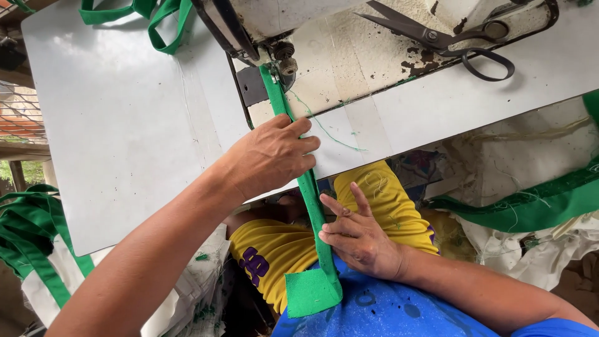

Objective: Folding and sewing green fabric straps using an industrial sewing machine.

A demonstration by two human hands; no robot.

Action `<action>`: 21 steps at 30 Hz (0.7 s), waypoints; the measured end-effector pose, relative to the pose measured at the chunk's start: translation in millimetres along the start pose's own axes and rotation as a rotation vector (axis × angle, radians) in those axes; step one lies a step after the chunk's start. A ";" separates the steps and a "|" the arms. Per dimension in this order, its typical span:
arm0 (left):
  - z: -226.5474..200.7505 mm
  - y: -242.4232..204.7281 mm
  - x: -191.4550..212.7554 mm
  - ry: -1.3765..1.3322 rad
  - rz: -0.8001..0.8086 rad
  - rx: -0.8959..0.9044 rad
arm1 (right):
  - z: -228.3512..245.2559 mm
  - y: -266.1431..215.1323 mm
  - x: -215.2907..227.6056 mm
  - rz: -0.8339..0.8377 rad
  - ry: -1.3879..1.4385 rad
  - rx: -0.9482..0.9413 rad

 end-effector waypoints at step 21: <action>16.9 -5.1 -33.5 -0.261 0.100 0.052 | 18.9 14.1 -3.4 0.436 -0.216 0.110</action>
Point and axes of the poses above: each hand's wrist, its own y-axis towards the middle knuckle, its own x-axis out of the back of the hand, z = x × y, the point moved 6 cm from there along y, towards the middle knuckle, and after that the axes turned 10 degrees about -y, right-handed, at the moved point
